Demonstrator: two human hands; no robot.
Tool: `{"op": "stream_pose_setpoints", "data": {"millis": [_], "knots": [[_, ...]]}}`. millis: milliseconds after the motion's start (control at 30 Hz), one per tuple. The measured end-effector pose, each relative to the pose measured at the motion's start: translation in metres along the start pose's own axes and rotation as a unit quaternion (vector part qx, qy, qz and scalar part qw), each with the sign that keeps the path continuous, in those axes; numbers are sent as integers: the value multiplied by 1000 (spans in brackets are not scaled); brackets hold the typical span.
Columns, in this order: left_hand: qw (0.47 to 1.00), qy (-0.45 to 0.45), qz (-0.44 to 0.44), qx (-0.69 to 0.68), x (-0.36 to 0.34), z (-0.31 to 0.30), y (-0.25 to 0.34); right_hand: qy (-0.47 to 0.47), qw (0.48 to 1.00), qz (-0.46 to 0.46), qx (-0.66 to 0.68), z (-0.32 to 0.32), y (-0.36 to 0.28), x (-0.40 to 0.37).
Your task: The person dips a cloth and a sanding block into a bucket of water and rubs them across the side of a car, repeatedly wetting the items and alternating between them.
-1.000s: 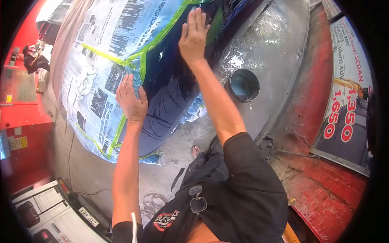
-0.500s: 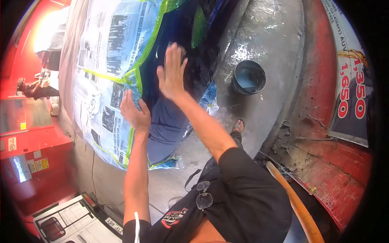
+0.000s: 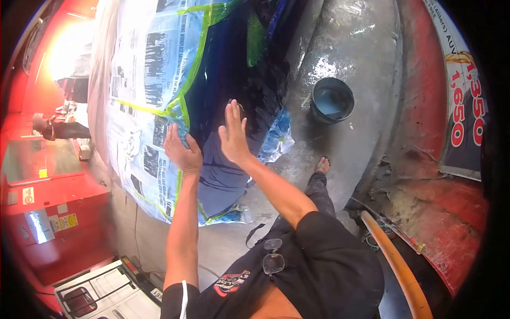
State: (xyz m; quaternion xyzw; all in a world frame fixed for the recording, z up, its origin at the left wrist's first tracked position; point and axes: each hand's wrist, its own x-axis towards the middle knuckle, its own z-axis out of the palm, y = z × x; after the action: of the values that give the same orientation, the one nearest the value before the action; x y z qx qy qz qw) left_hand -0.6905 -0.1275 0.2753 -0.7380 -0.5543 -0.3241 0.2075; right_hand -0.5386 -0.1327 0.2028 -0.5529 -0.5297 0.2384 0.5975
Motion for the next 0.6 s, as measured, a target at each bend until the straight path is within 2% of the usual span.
{"op": "stream_pose_setpoints", "data": {"millis": [67,100,167,200,233,267,300,367,433,533,600], "knots": [[1000,-6,-4,-8,-3,2,-2,31,998,-35,40,-20,7,17],[1000,-7,-3,-10,-4,2,-2,134,988,-61,50,-27,4,50],[1000,-4,-1,-12,-4,3,-3,239,968,-74,28,-41,-12,115],[1000,-4,1,-10,-3,4,-3,249,964,-96,14,-38,-12,140],[1000,-4,2,-8,-3,5,-3,217,971,-101,8,-29,-7,154],[1000,-5,0,-6,-5,4,-3,219,970,-104,-5,-13,-7,150],[1000,-12,0,1,-8,1,-4,220,970,-107,-19,2,-6,141],[1000,-12,4,7,-5,4,-4,216,972,-62,65,22,-6,94],[1000,-10,9,2,-6,1,-2,216,975,-43,41,32,-1,75],[1000,-9,14,-8,-3,3,0,291,954,-20,68,20,-13,161],[1000,-14,10,-6,-4,3,-2,297,952,-12,76,7,-16,206]]}}
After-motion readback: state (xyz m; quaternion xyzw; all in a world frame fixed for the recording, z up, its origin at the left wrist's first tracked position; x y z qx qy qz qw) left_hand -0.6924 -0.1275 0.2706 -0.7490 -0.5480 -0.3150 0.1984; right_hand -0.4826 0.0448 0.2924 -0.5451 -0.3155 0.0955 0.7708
